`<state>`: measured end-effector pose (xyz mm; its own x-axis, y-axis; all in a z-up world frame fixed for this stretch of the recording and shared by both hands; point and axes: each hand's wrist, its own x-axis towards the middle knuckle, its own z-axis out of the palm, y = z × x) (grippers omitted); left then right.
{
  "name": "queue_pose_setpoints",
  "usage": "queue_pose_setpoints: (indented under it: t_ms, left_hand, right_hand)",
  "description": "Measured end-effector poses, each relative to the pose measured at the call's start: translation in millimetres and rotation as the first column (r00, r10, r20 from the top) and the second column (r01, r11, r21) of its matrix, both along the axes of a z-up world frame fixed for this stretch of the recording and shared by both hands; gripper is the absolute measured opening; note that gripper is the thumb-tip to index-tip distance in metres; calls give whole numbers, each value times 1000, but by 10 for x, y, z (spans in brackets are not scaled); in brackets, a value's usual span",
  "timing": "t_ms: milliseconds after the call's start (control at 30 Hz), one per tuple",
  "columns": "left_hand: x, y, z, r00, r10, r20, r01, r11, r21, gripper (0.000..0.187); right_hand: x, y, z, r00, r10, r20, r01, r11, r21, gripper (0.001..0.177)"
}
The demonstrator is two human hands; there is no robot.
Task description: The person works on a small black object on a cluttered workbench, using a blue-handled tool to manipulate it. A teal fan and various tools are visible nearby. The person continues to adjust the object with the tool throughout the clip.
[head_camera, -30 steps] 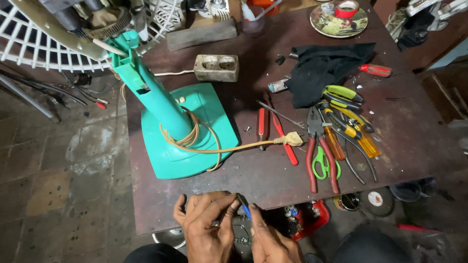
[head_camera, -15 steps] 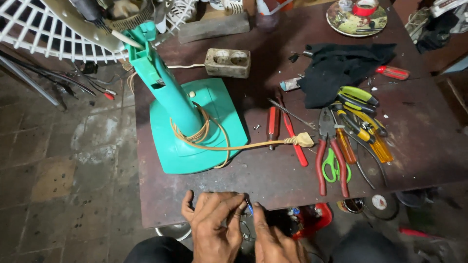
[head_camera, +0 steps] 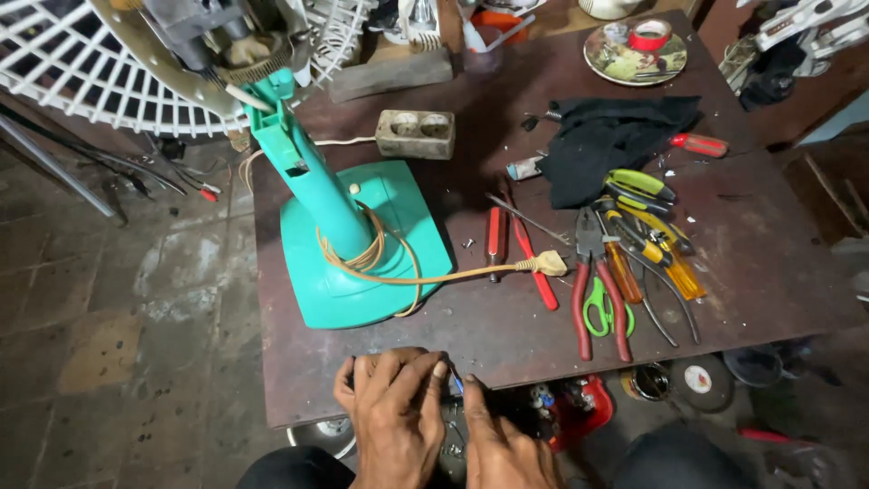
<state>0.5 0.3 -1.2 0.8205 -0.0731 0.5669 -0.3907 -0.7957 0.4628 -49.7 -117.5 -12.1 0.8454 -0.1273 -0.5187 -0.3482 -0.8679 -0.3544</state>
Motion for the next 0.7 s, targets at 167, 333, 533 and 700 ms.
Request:
queue_pose_setpoints:
  t_ms: [167, 333, 533, 700]
  left_hand:
    - [8, 21, -74, 986, 72, -152, -82, 995, -60, 15]
    - [7, -7, -130, 973, 97, -210, -128, 982, -138, 10]
    - [15, -20, -147, 971, 129, -200, -154, 981, -114, 12]
    - [33, -18, -124, 978, 137, -159, -148, 987, -58, 17]
  right_hand:
    - [-93, 20, -94, 874, -402, 272, 308, 893, 329, 49]
    - [-118, 39, -314, 816, -414, 404, 255, 884, 391, 49]
    - [-99, 57, -260, 835, -347, 427, 191, 911, 366, 52]
    - [-74, 118, -309, 788, -322, 526, 140, 924, 356, 48]
